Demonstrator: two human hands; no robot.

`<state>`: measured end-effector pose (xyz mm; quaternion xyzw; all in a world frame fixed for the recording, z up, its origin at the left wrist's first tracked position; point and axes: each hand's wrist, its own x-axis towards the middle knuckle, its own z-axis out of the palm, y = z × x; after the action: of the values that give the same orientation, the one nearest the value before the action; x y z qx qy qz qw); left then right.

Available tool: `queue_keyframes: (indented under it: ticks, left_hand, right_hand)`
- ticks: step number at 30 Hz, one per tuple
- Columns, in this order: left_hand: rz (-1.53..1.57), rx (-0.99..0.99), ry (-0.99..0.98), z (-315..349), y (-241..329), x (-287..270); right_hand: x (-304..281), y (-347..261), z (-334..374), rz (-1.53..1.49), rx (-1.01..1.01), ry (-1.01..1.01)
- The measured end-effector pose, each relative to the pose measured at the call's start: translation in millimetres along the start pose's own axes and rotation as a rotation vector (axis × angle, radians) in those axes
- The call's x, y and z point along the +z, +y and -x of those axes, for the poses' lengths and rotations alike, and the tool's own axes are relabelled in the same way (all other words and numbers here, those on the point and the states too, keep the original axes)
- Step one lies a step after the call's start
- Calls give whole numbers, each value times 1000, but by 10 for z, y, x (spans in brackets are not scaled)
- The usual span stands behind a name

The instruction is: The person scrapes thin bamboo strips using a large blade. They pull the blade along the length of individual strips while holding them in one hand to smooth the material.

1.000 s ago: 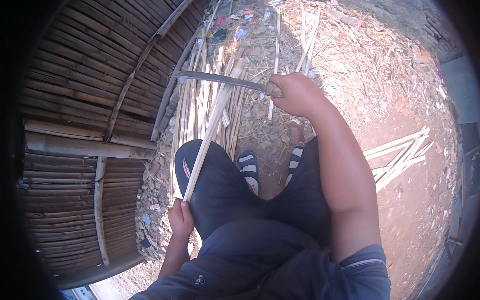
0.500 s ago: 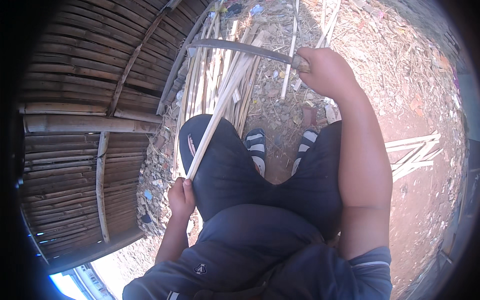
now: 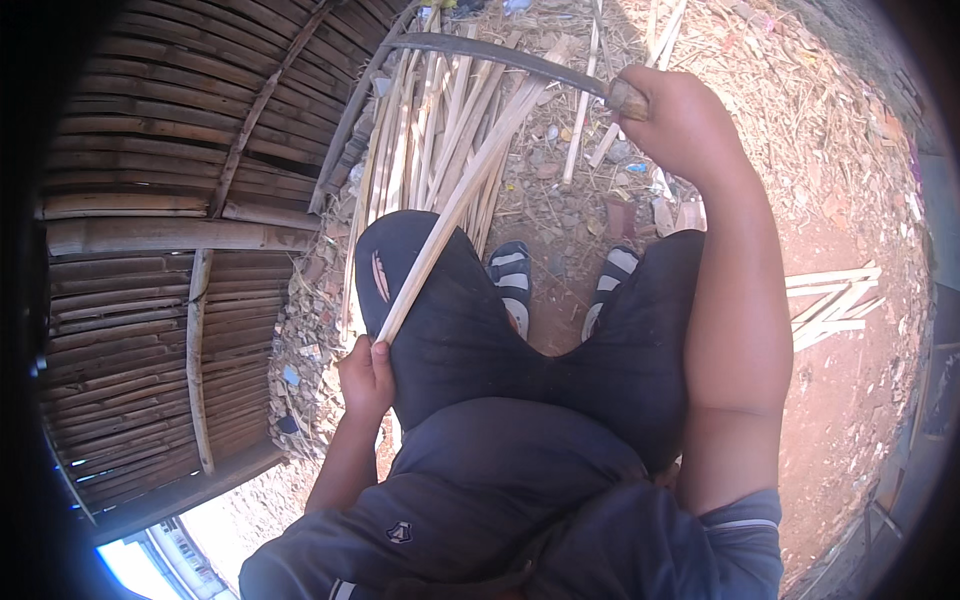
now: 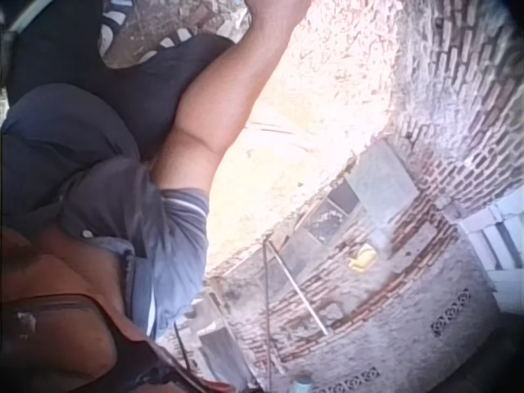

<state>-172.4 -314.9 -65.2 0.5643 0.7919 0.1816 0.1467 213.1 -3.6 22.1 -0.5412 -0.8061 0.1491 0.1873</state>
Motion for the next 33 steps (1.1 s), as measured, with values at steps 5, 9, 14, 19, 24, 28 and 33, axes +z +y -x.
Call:
queue_keyframes:
  ticks: [5, 9, 14, 19, 24, 28, 33]
  left_hand:
    - [-23, -23, 35, 13, 3, 32]
    - [-26, -83, 29, 27, 27, 36]
    - [-70, -74, 0, 7, 47, -3]
    - [-77, -112, -40, -25, 90, -6]
    - [-87, -137, -44, -19, 61, -9]
    - [-36, -40, -38, -51, 24, -35]
    - [44, 36, -41, -98, 28, -58]
  right_hand:
    - [287, -450, 159, 33, -312, -192]
    - [256, -345, 107, -12, -253, -230]
    - [127, -10, -57, -66, 97, 25]
    - [239, -226, 87, 20, -179, -119]
    - [194, -337, 72, 41, -282, -266]
    - [59, 100, -88, -26, 85, -92]
    - [117, 21, 41, -39, -56, -10]
